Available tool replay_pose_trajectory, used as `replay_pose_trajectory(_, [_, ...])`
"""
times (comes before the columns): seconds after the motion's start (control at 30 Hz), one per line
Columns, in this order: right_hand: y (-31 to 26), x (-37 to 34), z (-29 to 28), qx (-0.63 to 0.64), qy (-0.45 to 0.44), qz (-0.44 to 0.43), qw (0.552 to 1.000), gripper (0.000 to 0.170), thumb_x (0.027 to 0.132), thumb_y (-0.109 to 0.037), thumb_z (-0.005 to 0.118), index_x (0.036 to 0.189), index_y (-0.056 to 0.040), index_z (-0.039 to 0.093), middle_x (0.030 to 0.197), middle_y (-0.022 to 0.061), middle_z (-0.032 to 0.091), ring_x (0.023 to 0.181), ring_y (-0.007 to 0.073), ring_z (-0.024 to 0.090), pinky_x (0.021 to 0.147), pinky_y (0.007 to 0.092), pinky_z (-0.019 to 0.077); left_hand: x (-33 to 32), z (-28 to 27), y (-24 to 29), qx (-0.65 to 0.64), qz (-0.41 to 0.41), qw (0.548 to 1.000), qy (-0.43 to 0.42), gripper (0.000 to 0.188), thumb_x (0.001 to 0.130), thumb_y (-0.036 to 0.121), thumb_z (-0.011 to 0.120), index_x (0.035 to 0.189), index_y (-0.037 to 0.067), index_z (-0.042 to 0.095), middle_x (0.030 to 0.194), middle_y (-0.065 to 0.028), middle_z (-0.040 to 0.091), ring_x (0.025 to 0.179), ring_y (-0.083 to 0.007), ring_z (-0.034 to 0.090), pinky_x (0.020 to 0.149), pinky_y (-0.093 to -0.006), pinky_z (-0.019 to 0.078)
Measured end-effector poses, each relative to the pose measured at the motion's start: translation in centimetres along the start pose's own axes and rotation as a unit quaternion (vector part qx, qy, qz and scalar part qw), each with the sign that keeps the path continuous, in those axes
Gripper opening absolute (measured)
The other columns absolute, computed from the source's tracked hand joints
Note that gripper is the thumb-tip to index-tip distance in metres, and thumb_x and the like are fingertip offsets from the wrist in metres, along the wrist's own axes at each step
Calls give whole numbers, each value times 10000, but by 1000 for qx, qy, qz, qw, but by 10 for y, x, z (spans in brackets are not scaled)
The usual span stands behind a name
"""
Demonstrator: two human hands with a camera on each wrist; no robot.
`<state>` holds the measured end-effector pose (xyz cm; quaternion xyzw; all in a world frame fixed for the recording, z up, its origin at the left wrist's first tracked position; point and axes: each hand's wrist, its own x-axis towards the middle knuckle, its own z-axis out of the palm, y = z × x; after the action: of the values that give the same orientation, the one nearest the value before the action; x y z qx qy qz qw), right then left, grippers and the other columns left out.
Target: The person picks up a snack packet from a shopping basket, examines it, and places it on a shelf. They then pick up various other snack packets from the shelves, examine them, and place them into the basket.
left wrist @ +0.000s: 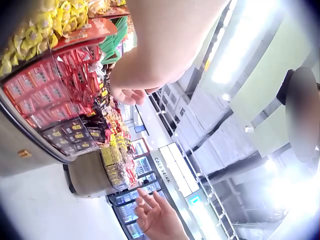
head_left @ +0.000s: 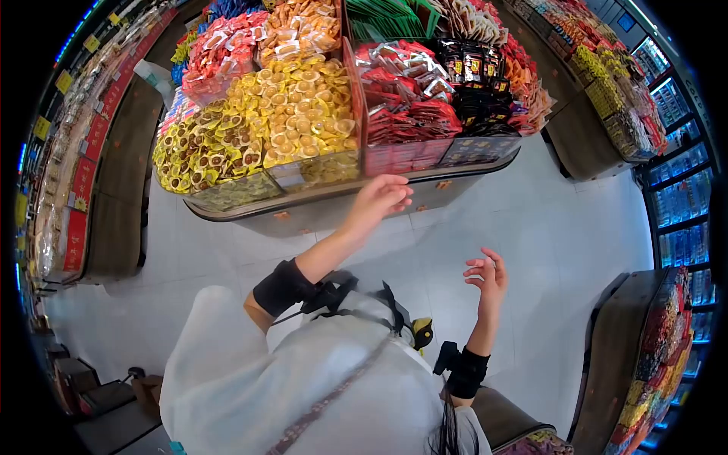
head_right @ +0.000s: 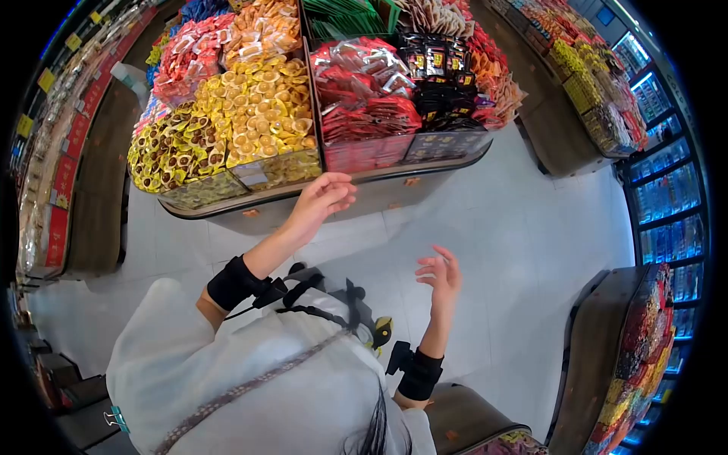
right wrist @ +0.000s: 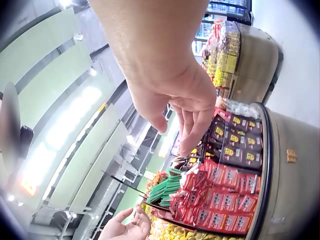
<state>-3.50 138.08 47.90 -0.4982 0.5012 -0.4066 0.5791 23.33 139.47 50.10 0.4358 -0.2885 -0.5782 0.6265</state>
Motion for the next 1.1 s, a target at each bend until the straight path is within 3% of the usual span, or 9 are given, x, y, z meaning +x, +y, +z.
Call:
replay_pose_trajectory(0.37, [20,4,-115,35,128,29,991,286,872,-227,460,1067,-20,492,806,84,589,647,111,554,541,238,465,70,110,-59,41,-54,994,-82,281,832,177,537,1074,43,483,982,-60,552,891,-132,539,791,-263,426])
replay_pose_trajectory(0.6, [15,70,-188,18,163,35,986,282,877,-224,453,1071,-22,490,864,68,582,708,113,549,632,243,462,160,181,-109,26,-66,992,-105,265,830,167,533,1058,42,484,967,-57,555,876,-127,539,769,-258,432])
replay_pose_trajectory(0.87, [-6,186,-249,10,116,42,992,294,882,-240,444,1051,-8,508,883,74,577,749,130,554,673,263,465,246,224,-132,38,-111,991,-64,244,833,168,534,1040,44,497,983,-57,555,878,-131,543,772,-266,432])
replay_pose_trajectory(1.1, [-22,261,-272,-6,54,42,998,293,884,-241,439,1049,-9,509,886,75,576,755,133,557,679,268,469,283,249,-127,26,-85,995,-40,253,838,196,541,1043,54,497,988,-52,554,893,-128,538,784,-266,427])
